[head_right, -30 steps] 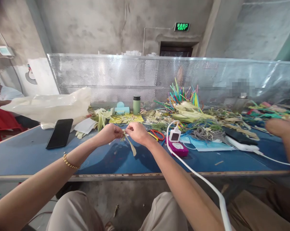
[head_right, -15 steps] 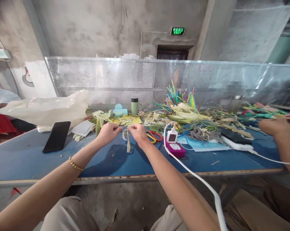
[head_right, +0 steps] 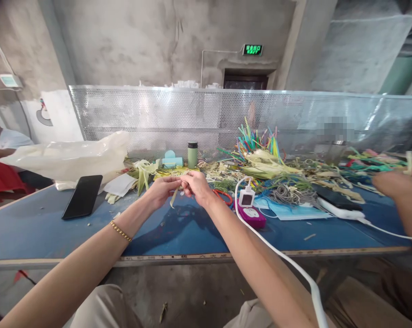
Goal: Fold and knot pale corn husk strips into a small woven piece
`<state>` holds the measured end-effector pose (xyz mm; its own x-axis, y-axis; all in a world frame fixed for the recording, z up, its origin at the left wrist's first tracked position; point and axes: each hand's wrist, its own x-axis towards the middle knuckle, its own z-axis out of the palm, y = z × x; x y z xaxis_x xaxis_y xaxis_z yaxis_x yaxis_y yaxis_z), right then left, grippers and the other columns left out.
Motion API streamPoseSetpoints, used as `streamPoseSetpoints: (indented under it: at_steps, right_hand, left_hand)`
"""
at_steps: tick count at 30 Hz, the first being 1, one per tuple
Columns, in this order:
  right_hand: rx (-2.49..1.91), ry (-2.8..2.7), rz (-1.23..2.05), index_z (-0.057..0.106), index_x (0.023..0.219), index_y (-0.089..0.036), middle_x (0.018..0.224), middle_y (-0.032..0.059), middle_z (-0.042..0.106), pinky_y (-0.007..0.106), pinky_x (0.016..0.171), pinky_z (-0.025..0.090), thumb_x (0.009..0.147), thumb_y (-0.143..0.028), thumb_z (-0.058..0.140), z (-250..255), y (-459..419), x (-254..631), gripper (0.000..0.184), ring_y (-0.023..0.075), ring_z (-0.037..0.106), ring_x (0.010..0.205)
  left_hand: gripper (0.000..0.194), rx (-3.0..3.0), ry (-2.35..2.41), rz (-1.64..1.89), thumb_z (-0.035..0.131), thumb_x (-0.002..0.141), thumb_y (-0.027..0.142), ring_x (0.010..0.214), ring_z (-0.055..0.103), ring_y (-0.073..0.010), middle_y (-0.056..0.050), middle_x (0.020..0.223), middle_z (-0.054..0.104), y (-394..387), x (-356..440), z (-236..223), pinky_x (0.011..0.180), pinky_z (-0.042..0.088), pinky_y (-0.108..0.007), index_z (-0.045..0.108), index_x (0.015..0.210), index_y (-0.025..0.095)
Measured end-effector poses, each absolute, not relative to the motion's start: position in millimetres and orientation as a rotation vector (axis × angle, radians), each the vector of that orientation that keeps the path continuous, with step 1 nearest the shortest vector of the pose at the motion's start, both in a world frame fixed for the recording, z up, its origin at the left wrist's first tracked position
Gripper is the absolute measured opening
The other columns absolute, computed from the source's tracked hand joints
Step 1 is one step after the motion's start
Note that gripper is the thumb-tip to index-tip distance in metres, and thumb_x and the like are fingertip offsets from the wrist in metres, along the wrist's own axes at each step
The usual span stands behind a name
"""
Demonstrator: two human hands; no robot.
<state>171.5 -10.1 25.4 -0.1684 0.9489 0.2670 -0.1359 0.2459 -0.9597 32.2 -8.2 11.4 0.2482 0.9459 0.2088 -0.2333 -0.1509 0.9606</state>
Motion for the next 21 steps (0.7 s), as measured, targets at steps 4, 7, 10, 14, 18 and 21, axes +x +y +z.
streamPoseSetpoints:
  at_steps: [4, 7, 10, 14, 18, 21]
  right_hand:
    - [-0.776, -1.379, 1.273, 0.05, 0.069, -0.019, 0.047, -0.0074, 0.051, 0.019, 0.03, 0.027, 0.067, -0.027, 0.069, 20.4, -8.6, 167.9, 0.021, 0.0048, 0.037, 0.03]
    - [-0.78, -1.362, 1.283, 0.051, 0.074, -0.019, 0.048, -0.007, 0.054, 0.019, 0.03, 0.03, 0.068, -0.031, 0.071, 13.2, -8.5, 167.4, 0.024, 0.0062, 0.041, 0.03]
    - [-0.78, -1.368, 1.28, 0.05, 0.075, -0.019, 0.052, -0.0048, 0.059, 0.02, 0.031, 0.035, 0.069, -0.034, 0.073, 8.6, -7.9, 169.9, 0.028, 0.0078, 0.046, 0.032]
    - [-0.774, -1.412, 1.297, 0.05, 0.077, -0.019, 0.056, -0.0028, 0.063, 0.02, 0.031, 0.036, 0.071, -0.038, 0.074, 7.1, -7.6, 174.4, 0.031, 0.0081, 0.048, 0.032]
    - [-0.862, -1.425, 1.234, 0.051, 0.078, -0.019, 0.057, -0.0001, 0.065, 0.02, 0.031, 0.037, 0.073, -0.04, 0.074, 7.1, -8.7, 175.4, 0.031, 0.0094, 0.051, 0.035]
    - [-0.947, -1.425, 1.156, 0.051, 0.075, -0.019, 0.059, 0.0024, 0.066, 0.021, 0.033, 0.038, 0.075, -0.04, 0.073, 6.3, -7.8, 175.1, 0.03, 0.0113, 0.054, 0.038]
  left_hand:
    - [0.013, 1.108, 0.736, 1.153, 0.074, 0.07, 0.018, 0.057, 0.059, -0.0129, -0.004, 0.064, 0.065, -5.9, 26.6, 7.4, 0.056, 0.042, -0.025, 0.07, 0.079, 0.01]
    - [0.014, 1.091, 0.719, 1.198, 0.076, 0.067, 0.015, 0.052, 0.057, -0.0118, -0.003, 0.061, 0.065, -4.4, 26.9, 4.3, 0.053, 0.041, -0.024, 0.07, 0.079, 0.01]
    - [0.013, 1.151, 0.647, 1.194, 0.076, 0.067, 0.018, 0.05, 0.056, -0.011, -0.004, 0.06, 0.064, -3.8, 28.8, 1.5, 0.051, 0.039, -0.023, 0.066, 0.068, 0.01]
    - [0.018, 1.192, 0.595, 1.089, 0.075, 0.069, 0.021, 0.053, 0.059, -0.0123, -0.006, 0.059, 0.064, -4.4, 30.0, -0.9, 0.051, 0.038, -0.023, 0.064, 0.062, 0.009]
    - [0.014, 1.143, 0.61, 1.158, 0.077, 0.066, 0.018, 0.051, 0.057, -0.0119, -0.004, 0.058, 0.064, -4.5, 31.9, -3.2, 0.054, 0.041, -0.025, 0.067, 0.066, 0.009]
    - [0.016, 1.19, 0.601, 1.237, 0.078, 0.064, 0.019, 0.054, 0.058, -0.0126, -0.005, 0.059, 0.065, -3.1, 33.7, -5.3, 0.059, 0.044, -0.026, 0.065, 0.063, 0.009]
